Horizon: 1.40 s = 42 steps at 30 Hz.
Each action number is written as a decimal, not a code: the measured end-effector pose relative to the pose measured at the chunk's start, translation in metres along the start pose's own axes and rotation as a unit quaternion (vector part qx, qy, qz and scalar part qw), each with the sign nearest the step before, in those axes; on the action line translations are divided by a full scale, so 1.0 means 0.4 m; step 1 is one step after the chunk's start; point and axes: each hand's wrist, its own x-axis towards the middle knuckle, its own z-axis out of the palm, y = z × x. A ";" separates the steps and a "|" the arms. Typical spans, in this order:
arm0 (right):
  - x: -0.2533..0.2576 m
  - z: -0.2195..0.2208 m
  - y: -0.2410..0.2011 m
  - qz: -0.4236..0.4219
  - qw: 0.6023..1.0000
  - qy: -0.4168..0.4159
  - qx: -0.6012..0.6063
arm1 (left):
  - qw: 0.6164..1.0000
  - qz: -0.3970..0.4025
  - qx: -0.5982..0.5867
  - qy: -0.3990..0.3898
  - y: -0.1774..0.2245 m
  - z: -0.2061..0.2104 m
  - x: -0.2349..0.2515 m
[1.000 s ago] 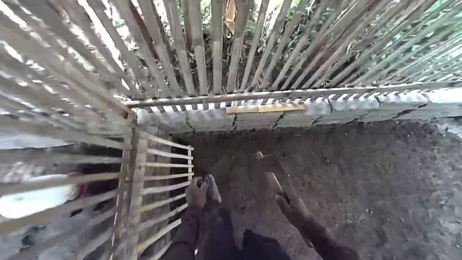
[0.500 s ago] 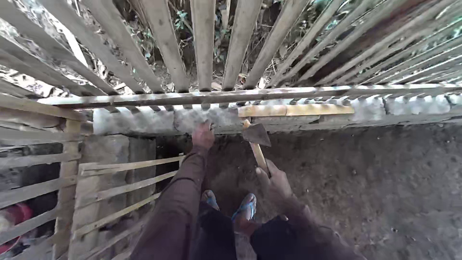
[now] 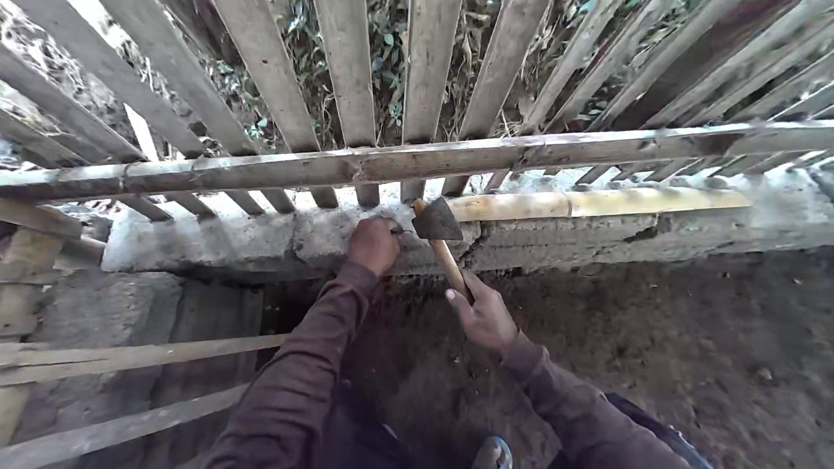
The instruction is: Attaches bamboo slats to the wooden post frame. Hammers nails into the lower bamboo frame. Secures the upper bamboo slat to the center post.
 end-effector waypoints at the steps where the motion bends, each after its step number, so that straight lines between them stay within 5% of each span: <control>1: 0.007 0.005 0.001 -0.003 1.000 0.000 0.002 | 1.000 -0.014 0.001 -0.010 0.006 -0.006 0.002; 11: -0.009 0.007 -0.031 0.029 0.999 0.012 -0.032 | 0.990 -0.124 -0.049 -0.053 -0.017 -0.018 0.050; 26: -0.030 0.031 -0.040 0.083 0.996 -0.009 -0.012 | 0.985 -0.145 -0.010 -0.092 0.018 -0.055 0.036; 42: -0.021 0.008 -0.075 0.014 0.988 0.000 -0.151 | 0.987 -0.141 -0.035 -0.069 -0.008 -0.038 0.056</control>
